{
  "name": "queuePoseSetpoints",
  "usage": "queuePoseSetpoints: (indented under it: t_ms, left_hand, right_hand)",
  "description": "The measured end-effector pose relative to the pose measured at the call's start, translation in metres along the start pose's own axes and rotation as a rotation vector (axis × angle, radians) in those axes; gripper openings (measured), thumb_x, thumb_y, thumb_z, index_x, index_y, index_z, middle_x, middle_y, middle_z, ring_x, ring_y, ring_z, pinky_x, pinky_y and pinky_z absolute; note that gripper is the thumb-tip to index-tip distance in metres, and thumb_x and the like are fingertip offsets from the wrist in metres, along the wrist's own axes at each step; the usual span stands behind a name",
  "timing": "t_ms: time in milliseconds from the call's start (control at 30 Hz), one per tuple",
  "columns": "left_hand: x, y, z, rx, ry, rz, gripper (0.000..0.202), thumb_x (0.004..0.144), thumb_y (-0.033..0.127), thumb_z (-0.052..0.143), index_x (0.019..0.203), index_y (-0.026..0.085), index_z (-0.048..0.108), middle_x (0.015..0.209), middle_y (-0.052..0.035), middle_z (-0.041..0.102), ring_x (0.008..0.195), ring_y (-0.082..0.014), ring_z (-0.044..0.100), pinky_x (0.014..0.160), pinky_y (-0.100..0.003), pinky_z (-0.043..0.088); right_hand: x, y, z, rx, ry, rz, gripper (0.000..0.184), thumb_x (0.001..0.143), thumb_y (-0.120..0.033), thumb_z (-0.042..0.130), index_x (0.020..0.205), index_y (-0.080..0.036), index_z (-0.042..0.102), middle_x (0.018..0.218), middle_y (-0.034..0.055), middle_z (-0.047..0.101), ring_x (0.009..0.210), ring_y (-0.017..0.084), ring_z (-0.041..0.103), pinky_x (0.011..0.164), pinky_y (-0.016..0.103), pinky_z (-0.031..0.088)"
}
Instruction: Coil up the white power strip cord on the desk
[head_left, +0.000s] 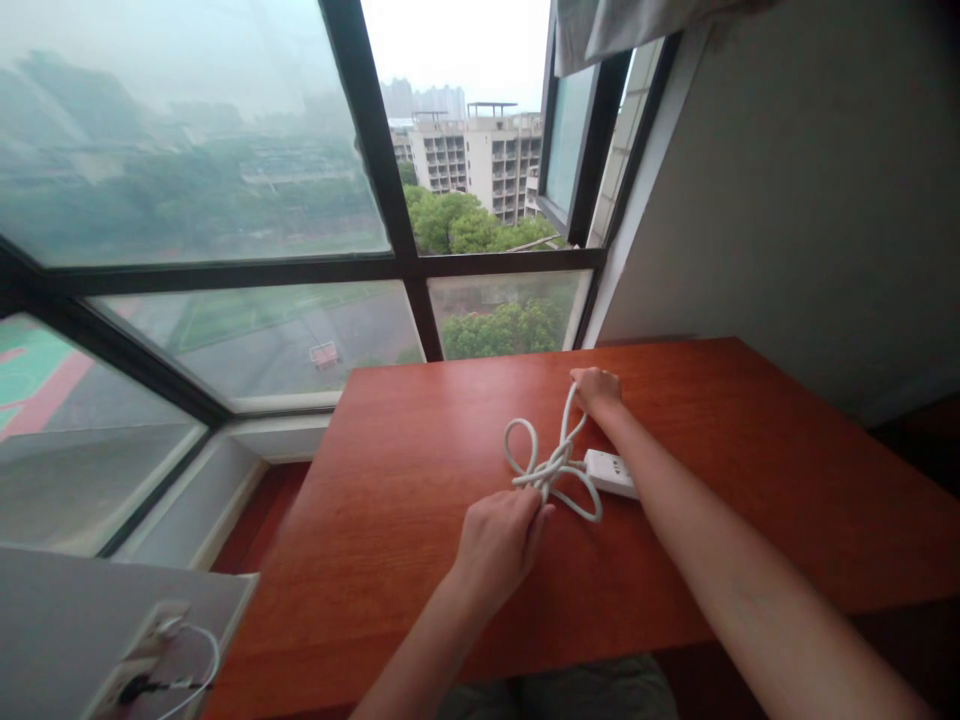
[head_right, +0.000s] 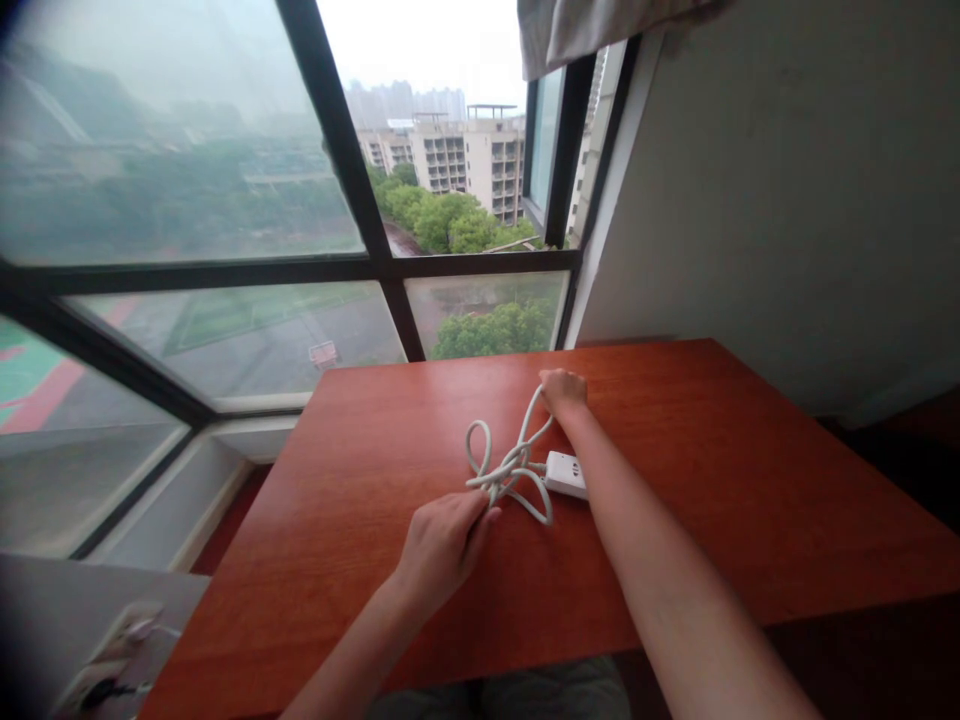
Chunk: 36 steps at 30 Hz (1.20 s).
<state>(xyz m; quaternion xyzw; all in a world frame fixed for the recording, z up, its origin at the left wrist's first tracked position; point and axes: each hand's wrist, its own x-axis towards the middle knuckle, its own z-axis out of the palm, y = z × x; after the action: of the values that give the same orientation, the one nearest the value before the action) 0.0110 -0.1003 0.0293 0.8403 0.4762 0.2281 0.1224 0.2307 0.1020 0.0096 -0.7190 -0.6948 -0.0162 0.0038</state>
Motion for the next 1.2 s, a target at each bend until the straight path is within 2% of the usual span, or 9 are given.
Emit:
queuePoseSetpoints:
  t_ms: [267,400,533,667,767,867,1000,1133,1200]
  left_hand:
    - [-0.01,0.002,0.006,0.16,-0.001,0.133,0.021,0.096,0.028,0.039,0.08,0.021,0.05,0.075,-0.0019,0.064,0.069,-0.0176,0.058,0.063,-0.028,0.036]
    - [-0.01,0.0,0.003,0.141,0.001,0.059,0.02,0.097,0.027,0.037,0.083,0.021,0.05,0.079,-0.0028,0.064,0.071,-0.0183,0.058,0.063,-0.028,0.037]
    - [-0.003,-0.007,-0.006,0.028,-0.032,-0.015,0.019,0.097,0.026,0.035,0.091,0.021,0.052,0.088,-0.0045,0.065,0.079,-0.0189,0.059,0.067,-0.028,0.039]
    - [0.01,-0.026,-0.015,-0.096,-0.017,-0.087,0.02,0.095,0.022,0.035,0.089,0.021,0.054,0.086,-0.004,0.064,0.079,-0.0173,0.058,0.07,-0.027,0.04]
    - [0.022,-0.047,-0.023,-0.135,0.015,-0.133,0.018,0.093,0.023,0.04,0.086,0.021,0.056,0.081,-0.0025,0.061,0.075,-0.016,0.056,0.069,-0.026,0.039]
    - [0.034,-0.063,-0.032,-0.162,0.024,-0.127,0.021,0.092,0.032,0.044,0.083,0.019,0.057,0.079,-0.0023,0.058,0.074,-0.0159,0.053,0.068,-0.026,0.04]
    - [0.038,-0.072,-0.038,-0.197,0.033,-0.086,0.018,0.088,0.034,0.054,0.094,0.018,0.058,0.093,-0.0053,0.058,0.088,-0.0192,0.054,0.081,-0.031,0.043]
    - [0.03,-0.063,-0.029,-0.241,0.073,-0.056,0.065,0.069,0.044,0.076,0.121,0.019,0.047,0.118,-0.0113,0.052,0.109,-0.0261,0.05,0.094,-0.041,0.041]
    - [0.025,-0.055,-0.022,-0.221,0.106,-0.072,0.083,0.06,0.049,0.081,0.127,0.02,0.041,0.127,-0.0137,0.047,0.117,-0.0298,0.046,0.1,-0.045,0.038]
  right_hand:
    - [-0.006,0.034,0.006,-0.018,-0.017,0.03,0.031,0.09,-0.023,0.039,0.101,-0.021,0.068,0.102,0.0131,0.07,0.097,0.027,0.066,0.078,0.033,0.046]
    - [-0.004,0.038,0.006,0.026,-0.038,-0.014,0.027,0.088,-0.024,0.044,0.098,-0.021,0.068,0.099,0.0128,0.071,0.094,0.026,0.066,0.076,0.033,0.045]
    - [-0.005,0.047,0.008,0.12,-0.057,-0.089,0.028,0.089,-0.031,0.047,0.107,-0.02,0.065,0.104,0.0101,0.07,0.093,0.022,0.065,0.074,0.028,0.046]
    - [-0.009,0.059,0.009,0.377,-0.044,-0.257,0.033,0.083,-0.028,0.058,0.114,-0.017,0.063,0.105,0.0088,0.07,0.089,0.019,0.064,0.075,0.025,0.045]
    - [-0.011,0.061,0.007,0.461,0.018,-0.358,0.023,0.085,-0.024,0.055,0.103,-0.018,0.068,0.098,0.0067,0.07,0.083,0.017,0.062,0.076,0.025,0.045]
    - [-0.013,0.052,0.004,0.487,0.107,-0.424,0.021,0.086,-0.026,0.053,0.094,-0.017,0.07,0.091,0.0063,0.069,0.079,0.017,0.06,0.074,0.026,0.044]
    - [-0.015,0.024,0.0,0.567,0.154,-0.471,0.023,0.087,-0.027,0.051,0.099,-0.016,0.069,0.088,0.0066,0.067,0.075,0.016,0.058,0.073,0.025,0.043]
    - [-0.016,-0.004,-0.004,0.623,0.14,-0.518,0.028,0.092,-0.03,0.047,0.101,-0.015,0.069,0.089,0.0082,0.068,0.08,0.016,0.059,0.074,0.025,0.043]
    - [-0.017,-0.015,-0.005,0.607,0.124,-0.527,0.028,0.093,-0.03,0.046,0.1,-0.016,0.069,0.092,0.0084,0.069,0.084,0.017,0.061,0.077,0.025,0.043]
